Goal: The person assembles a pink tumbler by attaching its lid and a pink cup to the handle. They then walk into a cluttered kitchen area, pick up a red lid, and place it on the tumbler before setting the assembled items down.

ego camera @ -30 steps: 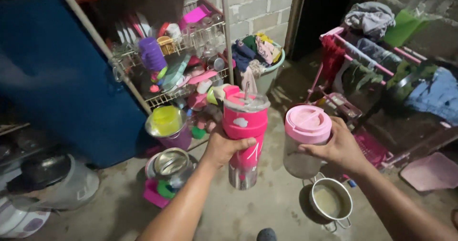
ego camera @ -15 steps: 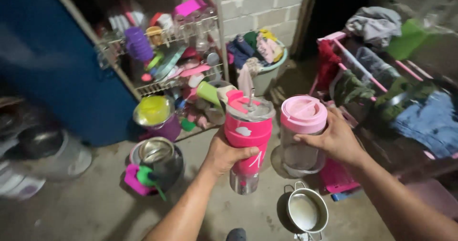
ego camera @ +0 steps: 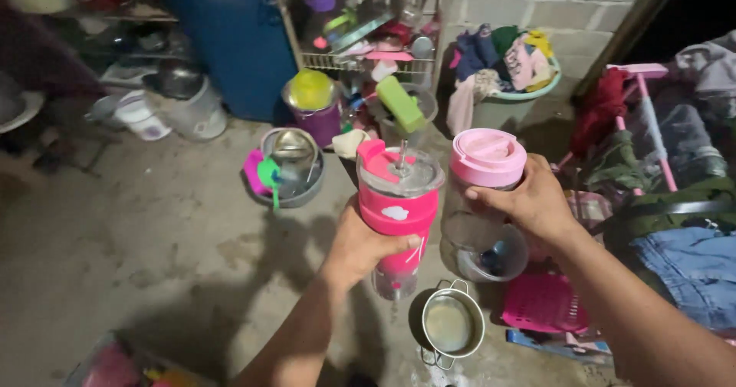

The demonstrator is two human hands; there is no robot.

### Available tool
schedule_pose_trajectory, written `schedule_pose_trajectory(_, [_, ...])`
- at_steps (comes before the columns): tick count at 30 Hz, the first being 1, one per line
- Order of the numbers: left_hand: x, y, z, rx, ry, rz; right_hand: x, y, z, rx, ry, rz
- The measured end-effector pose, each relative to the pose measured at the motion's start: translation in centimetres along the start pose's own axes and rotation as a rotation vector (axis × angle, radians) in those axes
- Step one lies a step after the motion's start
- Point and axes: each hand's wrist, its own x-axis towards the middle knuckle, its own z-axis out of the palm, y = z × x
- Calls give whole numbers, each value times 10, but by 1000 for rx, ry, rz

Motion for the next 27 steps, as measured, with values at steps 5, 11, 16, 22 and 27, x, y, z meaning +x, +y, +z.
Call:
schedule_pose_trajectory(5, [-59, 9, 35, 155, 178, -62, -35, -25, -10, 326, -131, 134])
schedule_pose_trajectory(11, [-134, 21, 57, 272, 199, 72, -93, -40, -15, 298, -247, 44])
schedule_pose_trajectory(16, [-216, 45, 83, 231, 239, 76, -160, -73, -21, 398, -248, -98])
schedule_pose_trajectory(22, [-322, 65, 102, 309, 324, 50, -233, -110, -2, 388, -402, -41])
schedule_pose_trajectory(27, [-400, 86, 119, 403, 483, -1, -273, -149, 29, 448, -559, -116])
